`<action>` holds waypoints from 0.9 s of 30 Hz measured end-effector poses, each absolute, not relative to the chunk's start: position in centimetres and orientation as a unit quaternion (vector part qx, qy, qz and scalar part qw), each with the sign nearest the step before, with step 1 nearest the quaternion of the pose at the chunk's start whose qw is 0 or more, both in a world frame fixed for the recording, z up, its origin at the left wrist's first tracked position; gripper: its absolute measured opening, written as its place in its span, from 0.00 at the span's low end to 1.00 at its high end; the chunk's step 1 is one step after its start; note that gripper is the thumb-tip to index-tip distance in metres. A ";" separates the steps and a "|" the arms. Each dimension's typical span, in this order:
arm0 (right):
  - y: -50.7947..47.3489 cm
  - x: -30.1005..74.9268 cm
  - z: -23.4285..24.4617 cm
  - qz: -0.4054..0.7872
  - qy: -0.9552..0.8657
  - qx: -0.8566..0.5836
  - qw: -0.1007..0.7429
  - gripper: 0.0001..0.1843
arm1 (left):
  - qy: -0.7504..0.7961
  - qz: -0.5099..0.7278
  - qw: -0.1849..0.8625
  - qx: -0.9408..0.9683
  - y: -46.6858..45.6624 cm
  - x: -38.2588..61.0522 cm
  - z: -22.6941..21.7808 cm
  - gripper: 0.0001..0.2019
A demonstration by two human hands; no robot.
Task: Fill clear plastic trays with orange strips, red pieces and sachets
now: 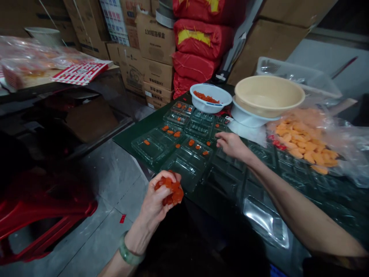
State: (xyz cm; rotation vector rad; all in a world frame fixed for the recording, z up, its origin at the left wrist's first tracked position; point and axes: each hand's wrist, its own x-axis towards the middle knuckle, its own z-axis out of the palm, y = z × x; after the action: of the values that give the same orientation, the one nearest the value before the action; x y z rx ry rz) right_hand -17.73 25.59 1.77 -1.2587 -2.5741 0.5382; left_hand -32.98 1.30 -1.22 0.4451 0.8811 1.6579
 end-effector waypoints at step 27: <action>27.2 -22.7 -0.5 0.012 -0.874 -0.477 -0.086 0.09 | 0.383 0.710 0.573 0.144 2.3 -33.0 -1.0 0.07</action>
State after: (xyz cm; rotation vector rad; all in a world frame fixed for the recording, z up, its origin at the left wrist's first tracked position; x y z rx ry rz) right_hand -22.67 27.23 -0.52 -1.5877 -2.9084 0.0389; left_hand -33.03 2.32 -0.95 0.3365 0.8977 1.6651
